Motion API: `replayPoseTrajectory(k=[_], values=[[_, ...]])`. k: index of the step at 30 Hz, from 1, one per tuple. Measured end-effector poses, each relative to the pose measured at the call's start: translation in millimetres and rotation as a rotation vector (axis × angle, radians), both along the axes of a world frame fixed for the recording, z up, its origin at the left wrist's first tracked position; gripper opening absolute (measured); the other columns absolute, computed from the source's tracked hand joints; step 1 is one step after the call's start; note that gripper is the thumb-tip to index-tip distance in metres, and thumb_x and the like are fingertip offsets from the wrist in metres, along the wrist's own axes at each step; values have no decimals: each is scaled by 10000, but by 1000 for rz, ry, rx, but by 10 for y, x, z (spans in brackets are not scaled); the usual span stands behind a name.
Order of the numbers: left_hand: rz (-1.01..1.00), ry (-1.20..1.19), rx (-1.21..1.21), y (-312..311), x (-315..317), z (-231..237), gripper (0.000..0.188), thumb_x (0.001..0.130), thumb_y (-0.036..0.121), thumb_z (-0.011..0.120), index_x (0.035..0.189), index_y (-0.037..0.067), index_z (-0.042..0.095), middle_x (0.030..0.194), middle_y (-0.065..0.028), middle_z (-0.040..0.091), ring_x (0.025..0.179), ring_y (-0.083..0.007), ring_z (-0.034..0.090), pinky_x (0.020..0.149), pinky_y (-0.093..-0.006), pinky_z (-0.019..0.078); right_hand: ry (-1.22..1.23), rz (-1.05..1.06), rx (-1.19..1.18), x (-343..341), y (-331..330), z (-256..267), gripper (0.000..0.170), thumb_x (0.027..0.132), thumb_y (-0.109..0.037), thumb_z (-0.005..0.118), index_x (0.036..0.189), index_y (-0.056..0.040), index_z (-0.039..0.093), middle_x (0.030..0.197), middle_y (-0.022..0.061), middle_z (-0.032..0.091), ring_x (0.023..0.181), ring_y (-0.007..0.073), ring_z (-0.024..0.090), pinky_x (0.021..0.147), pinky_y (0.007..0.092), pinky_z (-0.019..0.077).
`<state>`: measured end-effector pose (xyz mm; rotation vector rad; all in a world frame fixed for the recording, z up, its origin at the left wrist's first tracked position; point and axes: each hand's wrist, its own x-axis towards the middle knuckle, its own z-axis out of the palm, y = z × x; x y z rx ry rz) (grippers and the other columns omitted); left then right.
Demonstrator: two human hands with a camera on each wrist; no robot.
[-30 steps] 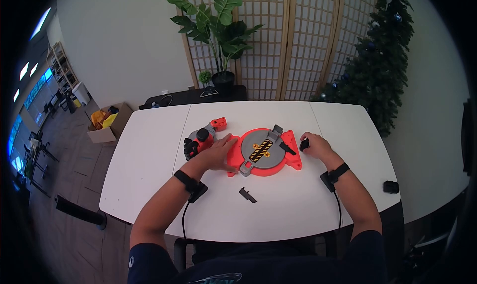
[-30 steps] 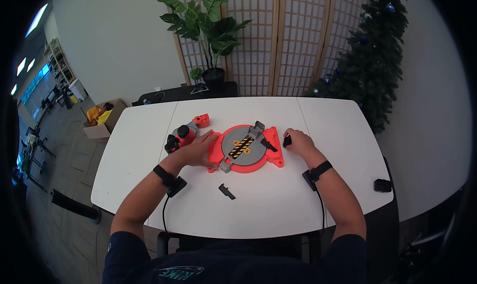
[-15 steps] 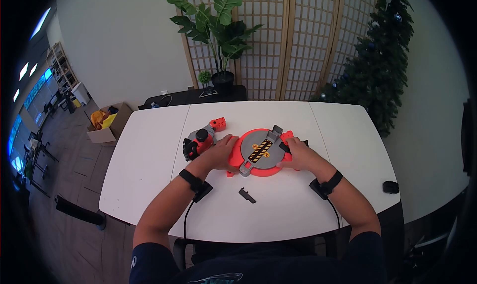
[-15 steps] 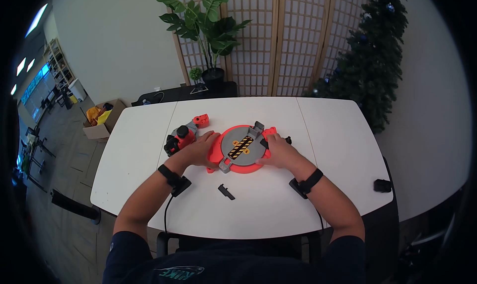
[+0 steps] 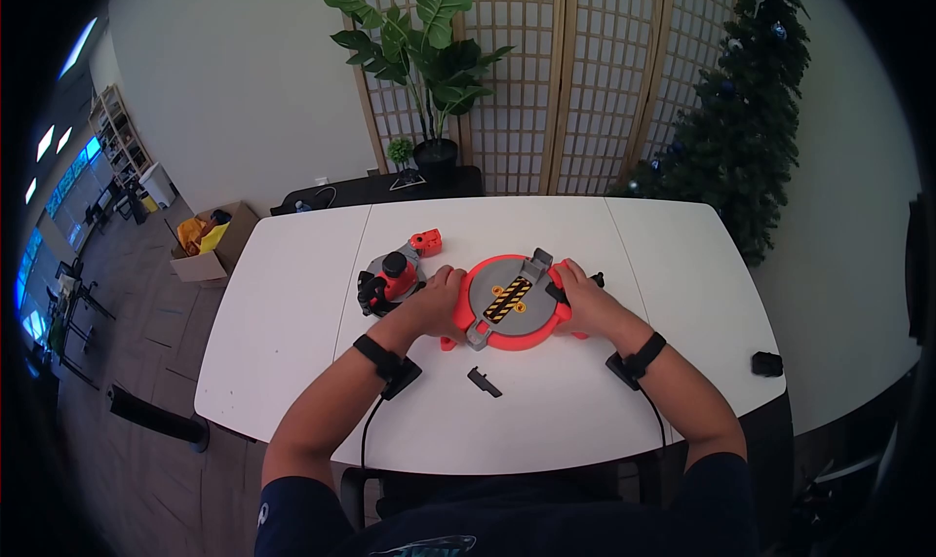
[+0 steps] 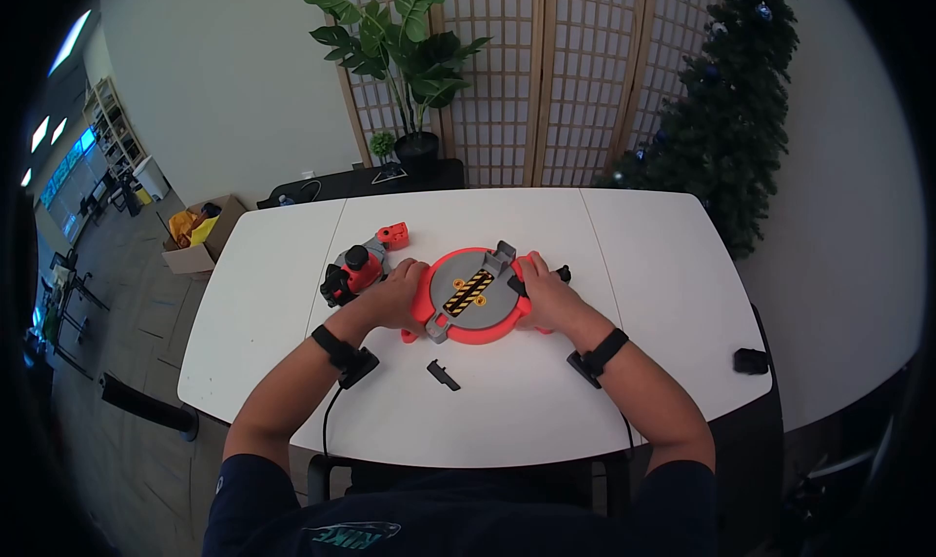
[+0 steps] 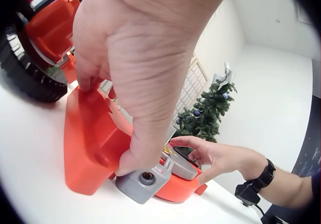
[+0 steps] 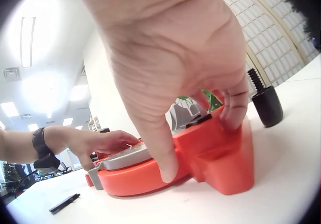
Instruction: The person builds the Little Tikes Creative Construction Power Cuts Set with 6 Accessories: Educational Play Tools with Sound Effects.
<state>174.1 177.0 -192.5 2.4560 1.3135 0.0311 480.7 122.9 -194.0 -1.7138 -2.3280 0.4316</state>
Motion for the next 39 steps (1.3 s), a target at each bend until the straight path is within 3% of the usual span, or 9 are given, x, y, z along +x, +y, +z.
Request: replayPoseTrajectory(k=[5,10,19,23,26,31,34,38,39], values=[[-12,-37,-1,-37,-16,43,1157,520,284,939,1447,7,304,1463,-233,383,1352,-388,450,1106,-410,449,60,-16,-128,50,83,-26,1167,552,-222,916,1481,50,263,1544,296,273,1205,405,583,972,399,523],[11,-55,-31,-100,-27,112,1136,532,293,941,1422,-32,314,1424,-236,430,1321,-377,486,1086,-384,467,60,35,-116,17,88,50,1138,521,-179,893,1456,39,282,1477,194,331,1148,382,608,909,407,548],[3,-12,-48,-186,-128,153,1158,529,334,960,1420,-33,319,1414,-244,435,1326,-377,477,1101,-389,446,62,39,-85,-57,10,-81,1127,511,-166,893,1436,52,289,1458,202,333,1094,376,632,871,406,568],[-19,23,-87,-229,-144,215,1220,525,344,963,1473,-5,280,1502,-254,345,1416,-397,367,1151,-429,394,82,43,-96,-109,-49,-30,1141,510,-166,896,1443,65,280,1459,216,328,1082,380,635,866,406,570],[-47,66,-74,-262,-128,260,1274,519,341,960,1521,32,237,1566,-236,270,1468,-402,280,1184,-442,353,64,24,-158,-129,-83,34,1086,551,-206,897,1419,53,298,1435,203,333,1158,368,593,940,381,538],[-128,65,-43,-288,-105,193,1311,520,314,945,1566,80,189,1606,-195,226,1503,-392,205,1220,-442,299,-80,41,-230,-84,-106,120,1154,642,-375,881,1510,47,248,1589,304,208,1300,381,524,1005,372,497],[-149,93,17,-252,-108,55,1320,523,290,933,1577,83,166,1609,-182,227,1515,-379,179,1231,-449,275,7,75,-267,-46,-138,218,1116,710,-436,848,1525,40,253,1597,324,193,1348,378,488,1038,376,471],[-164,70,12,-223,-143,5,1318,517,291,929,1579,78,178,1611,-160,237,1520,-368,172,1236,-449,263,32,92,-178,-7,-82,58,1043,752,-447,827,1508,44,301,1582,326,239,1350,365,491,1048,379,459],[-168,55,6,-216,-151,1,1316,515,298,931,1578,78,187,1611,-155,242,1521,-366,170,1236,-446,261,33,93,-135,-1,-80,26,977,767,-445,819,1470,43,350,1555,314,297,1341,364,499,1036,382,466]])
